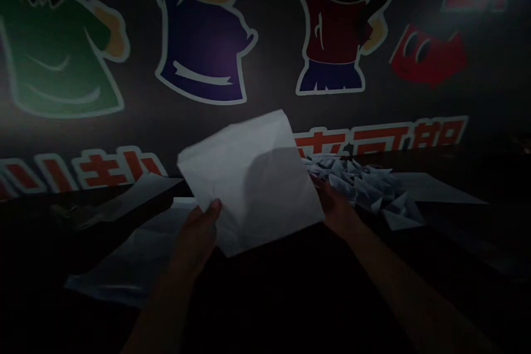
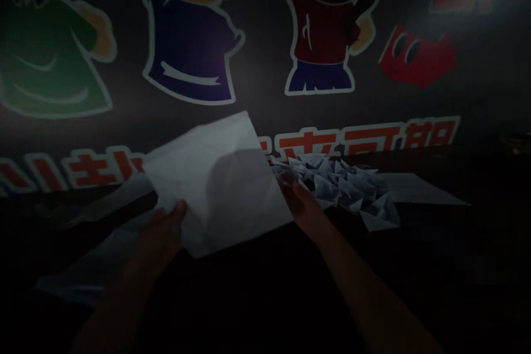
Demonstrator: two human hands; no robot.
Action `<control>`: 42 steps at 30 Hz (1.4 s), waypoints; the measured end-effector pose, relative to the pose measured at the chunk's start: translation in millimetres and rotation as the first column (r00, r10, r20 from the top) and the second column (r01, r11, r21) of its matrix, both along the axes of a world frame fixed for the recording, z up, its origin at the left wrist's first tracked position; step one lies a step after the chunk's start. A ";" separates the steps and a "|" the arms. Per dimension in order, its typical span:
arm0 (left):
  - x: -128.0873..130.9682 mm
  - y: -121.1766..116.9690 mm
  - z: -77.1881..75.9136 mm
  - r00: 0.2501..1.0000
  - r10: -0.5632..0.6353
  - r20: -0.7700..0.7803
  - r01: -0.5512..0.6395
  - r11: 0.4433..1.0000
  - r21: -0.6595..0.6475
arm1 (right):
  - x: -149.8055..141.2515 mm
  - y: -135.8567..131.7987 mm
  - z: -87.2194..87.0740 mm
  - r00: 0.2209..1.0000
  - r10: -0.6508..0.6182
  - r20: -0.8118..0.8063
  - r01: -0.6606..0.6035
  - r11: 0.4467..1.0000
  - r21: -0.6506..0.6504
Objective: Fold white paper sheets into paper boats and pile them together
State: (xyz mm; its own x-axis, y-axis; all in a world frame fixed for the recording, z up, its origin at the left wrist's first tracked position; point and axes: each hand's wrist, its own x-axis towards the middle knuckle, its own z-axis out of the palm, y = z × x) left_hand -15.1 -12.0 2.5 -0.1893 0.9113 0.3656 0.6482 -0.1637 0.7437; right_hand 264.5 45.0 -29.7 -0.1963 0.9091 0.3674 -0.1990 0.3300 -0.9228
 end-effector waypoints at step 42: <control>-2.7 6.2 -2.2 0.801 -0.248 0.545 0.309 0.951 -0.021 | 10.2 1.9 -13.0 1.000 0.027 0.005 -0.025 0.974 -0.225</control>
State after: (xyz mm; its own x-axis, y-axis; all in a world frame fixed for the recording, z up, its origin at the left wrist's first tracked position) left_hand -17.8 -5.9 0.3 -0.0574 0.9812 0.1840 0.0871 -0.1787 0.9800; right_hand 274.7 46.9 -42.6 -0.2232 0.9628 0.1520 -0.1969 0.1082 -0.9744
